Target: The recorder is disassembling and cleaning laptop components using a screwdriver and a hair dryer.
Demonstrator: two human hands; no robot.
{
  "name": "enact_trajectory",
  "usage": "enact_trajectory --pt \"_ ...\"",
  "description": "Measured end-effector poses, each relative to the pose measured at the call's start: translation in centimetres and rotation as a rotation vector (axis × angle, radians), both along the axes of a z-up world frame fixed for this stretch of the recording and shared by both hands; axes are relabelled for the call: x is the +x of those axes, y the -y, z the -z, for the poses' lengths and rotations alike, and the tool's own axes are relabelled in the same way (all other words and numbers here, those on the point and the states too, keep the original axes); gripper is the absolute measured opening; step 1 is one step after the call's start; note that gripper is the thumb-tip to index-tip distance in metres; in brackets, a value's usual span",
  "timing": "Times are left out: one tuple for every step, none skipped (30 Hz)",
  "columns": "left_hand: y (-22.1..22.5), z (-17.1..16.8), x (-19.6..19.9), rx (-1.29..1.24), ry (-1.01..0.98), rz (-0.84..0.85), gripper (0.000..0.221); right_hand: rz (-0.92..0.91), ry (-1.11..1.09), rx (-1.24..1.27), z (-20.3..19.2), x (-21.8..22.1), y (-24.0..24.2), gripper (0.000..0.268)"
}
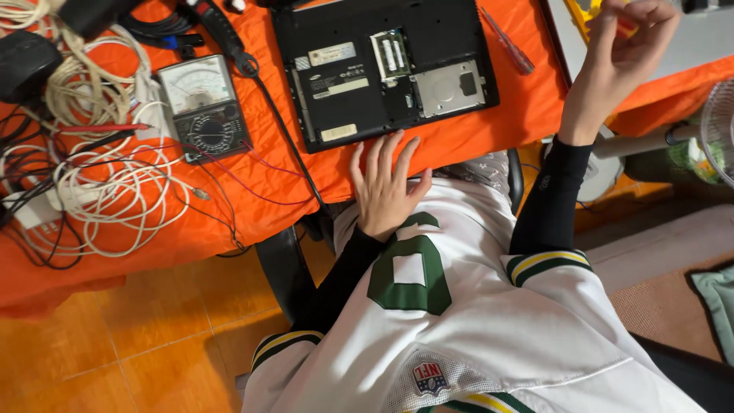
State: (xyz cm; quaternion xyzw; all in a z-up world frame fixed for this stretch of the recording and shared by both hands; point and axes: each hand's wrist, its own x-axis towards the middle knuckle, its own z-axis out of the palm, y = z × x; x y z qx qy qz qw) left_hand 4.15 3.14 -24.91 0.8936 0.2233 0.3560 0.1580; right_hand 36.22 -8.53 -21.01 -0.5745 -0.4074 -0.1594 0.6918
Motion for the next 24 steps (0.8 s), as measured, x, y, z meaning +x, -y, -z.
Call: enact_trajectory --pt "0.0 0.0 -0.1 -0.01 -0.006 0.001 0.051 -0.02 -0.046 -0.017 1.0 0.4 -0.2 0.019" --pt "-0.1 0.1 -0.1 -0.004 -0.008 -0.011 0.051 -0.033 -0.048 -0.011 1.5 0.3 -0.5 0.019" --pt "0.0 0.2 0.0 -0.008 0.001 -0.003 0.05 -0.004 -0.063 -0.071 2.0 0.2 -0.6 0.018" --pt "0.0 0.3 0.1 -0.013 0.01 0.006 0.05 0.025 -0.077 -0.132 2.5 0.1 -0.7 0.016" --pt "0.0 0.3 0.1 -0.011 0.007 0.0 0.05 0.019 -0.08 -0.13 2.7 -0.1 -0.8 0.016" --pt "0.0 0.3 0.2 -0.016 0.008 0.004 0.05 -0.006 -0.094 -0.161 2.9 -0.4 -1.0 0.013" --pt "0.1 0.4 0.1 -0.025 0.005 0.008 0.05 -0.03 -0.111 -0.196 3.2 -0.7 -1.0 0.01" --pt "0.1 0.4 0.0 -0.026 0.0 0.004 0.05 -0.035 -0.115 -0.197 3.0 -1.3 -1.1 0.01" --pt "0.0 0.4 0.1 -0.02 0.008 0.008 0.05 0.045 -0.083 -0.285 2.7 -1.8 -1.3 0.009" --pt "-0.1 0.4 0.1 -0.013 0.016 0.013 0.05 0.124 -0.051 -0.372 2.5 -2.3 -1.5 0.008" --pt "-0.1 0.4 0.1 -0.012 0.014 0.009 0.05 0.12 -0.052 -0.372 2.5 -2.4 -1.6 0.008" --pt "-0.2 0.5 0.0 -0.01 0.019 0.013 0.05 0.145 0.015 -0.415 2.6 -2.6 -1.6 0.008" --pt "-0.1 0.5 0.0 -0.011 0.024 0.02 0.05 0.172 0.081 -0.462 2.6 -2.9 -1.4 0.011" --pt "0.0 0.5 -0.1 -0.013 0.02 0.019 0.05 0.17 0.078 -0.465 2.8 -2.9 -1.3 0.011" --pt "-0.1 0.5 -0.1 -0.023 0.015 0.029 0.05 0.163 0.091 -0.465 2.9 -2.7 -1.3 0.013" --pt "-0.2 0.5 -0.1 -0.032 0.009 0.038 0.05 0.155 0.103 -0.465 2.9 -2.7 -1.4 0.015" --pt "-0.1 0.5 -0.1 -0.027 0.006 0.029 0.05 0.146 0.101 -0.46 3.1 -2.6 -1.2 0.015" --pt "0.0 0.4 -0.2 -0.032 0.007 0.035 0.05 0.155 0.104 -0.478 3.1 -2.6 -1.0 0.017" --pt "-0.3 0.4 -0.2 -0.03 0.01 0.037 0.05 0.161 0.11 -0.488 3.2 -2.5 -1.3 0.02" --pt "-0.3 0.4 -0.2 -0.017 0.009 0.023 0.05 0.148 0.112 -0.475 3.3 -2.6 -1.3 0.02" --pt "-0.2 0.4 -0.3 -0.027 0.017 0.028 0.049 0.16 0.137 -0.496 3.3 -2.7 -1.1 0.021" --pt "0.0 0.4 -0.4 -0.036 0.026 0.034 0.049 0.173 0.162 -0.517 3.4 -2.7 -1.0 0.023" --pt "-0.1 0.6 -0.4 -0.026 0.034 0.024 0.049 0.167 0.171 -0.505 3.5 -2.7 -1.2 0.023" --pt "-0.1 0.8 -0.4 -0.027 0.043 0.034 0.049 0.19 0.158 -0.523 3.5 -2.6 -1.4 0.024"
